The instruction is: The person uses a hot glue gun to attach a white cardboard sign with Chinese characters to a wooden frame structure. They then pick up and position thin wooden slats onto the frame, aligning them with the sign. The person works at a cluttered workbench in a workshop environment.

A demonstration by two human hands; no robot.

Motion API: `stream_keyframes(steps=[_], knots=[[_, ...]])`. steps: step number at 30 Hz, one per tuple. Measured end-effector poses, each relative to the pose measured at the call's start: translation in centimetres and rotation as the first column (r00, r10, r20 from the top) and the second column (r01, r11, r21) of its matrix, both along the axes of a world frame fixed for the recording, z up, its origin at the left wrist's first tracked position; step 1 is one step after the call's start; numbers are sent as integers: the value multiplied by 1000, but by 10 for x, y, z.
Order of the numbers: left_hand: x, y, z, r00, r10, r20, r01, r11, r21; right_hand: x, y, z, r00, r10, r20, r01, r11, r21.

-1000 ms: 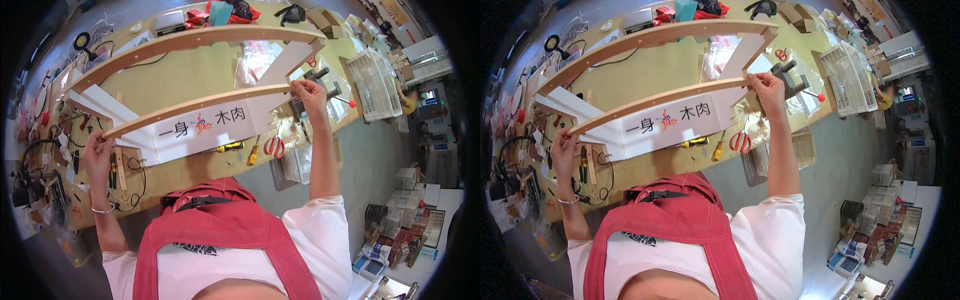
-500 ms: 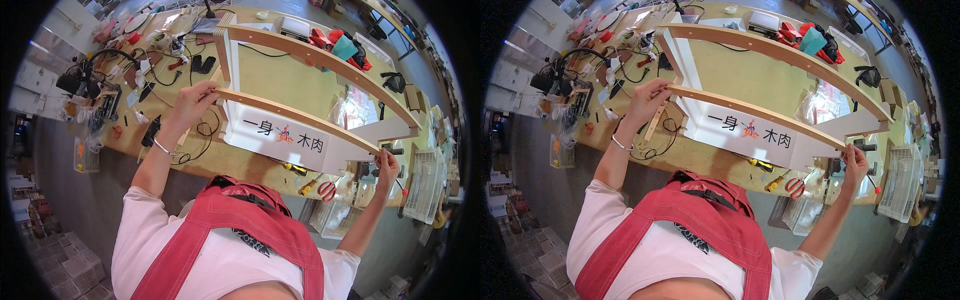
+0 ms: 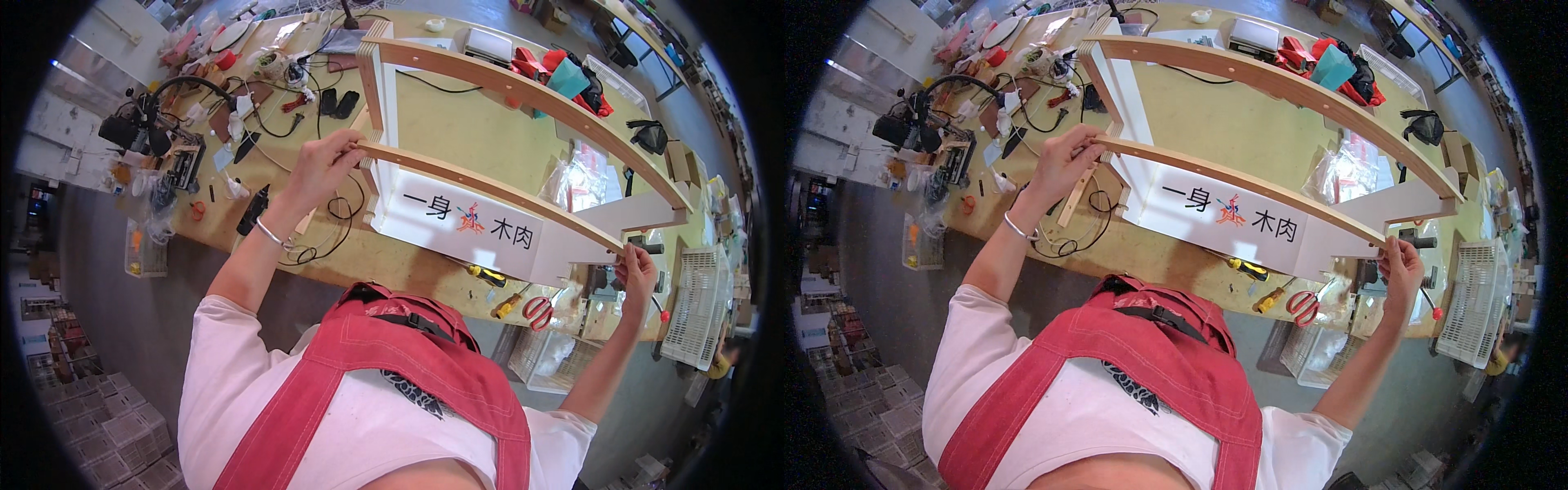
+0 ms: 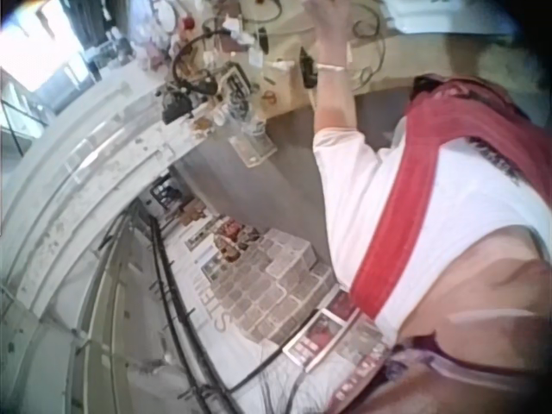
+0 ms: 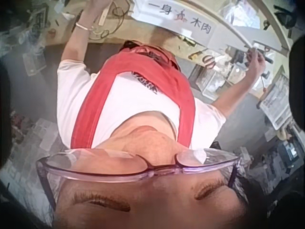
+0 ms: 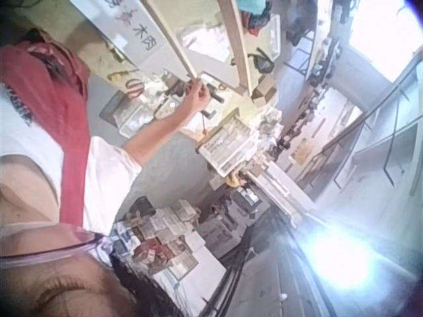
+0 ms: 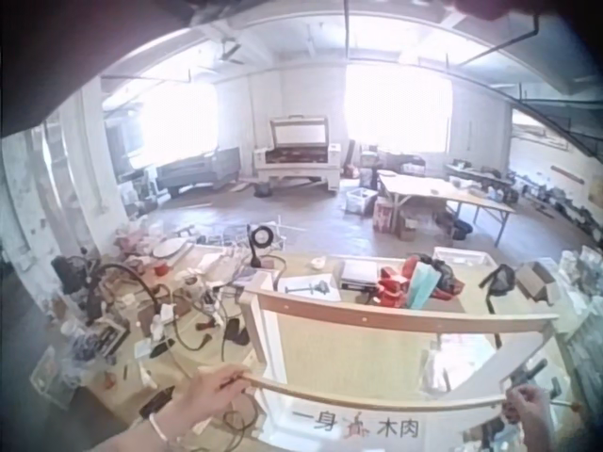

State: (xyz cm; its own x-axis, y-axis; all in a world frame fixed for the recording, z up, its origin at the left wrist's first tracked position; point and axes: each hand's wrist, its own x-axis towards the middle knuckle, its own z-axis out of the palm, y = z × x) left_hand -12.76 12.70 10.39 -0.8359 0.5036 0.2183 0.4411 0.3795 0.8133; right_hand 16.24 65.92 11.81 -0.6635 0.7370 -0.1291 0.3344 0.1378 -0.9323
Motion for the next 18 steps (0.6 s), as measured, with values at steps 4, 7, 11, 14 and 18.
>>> stream_keyframes(steps=[4,7,11,14,18], knots=[[8,0,-2,998,13,-61,-13,1000,0,2,4,0,999,36,5,-36,999,-27],[6,2,-1,999,8,-36,-7,1000,31,2,-1,-1,1000,28,-13,-28,999,-40],[3,-1,2,987,-5,-159,-4,999,-52,3,2,-2,999,31,-5,-31,999,-42],[7,0,-3,983,11,-182,-14,1000,-18,1,-4,3,999,27,-28,-28,999,-41],[8,3,5,997,28,-68,-28,1000,-3,-1,-3,1,999,24,-43,-26,999,-48]])
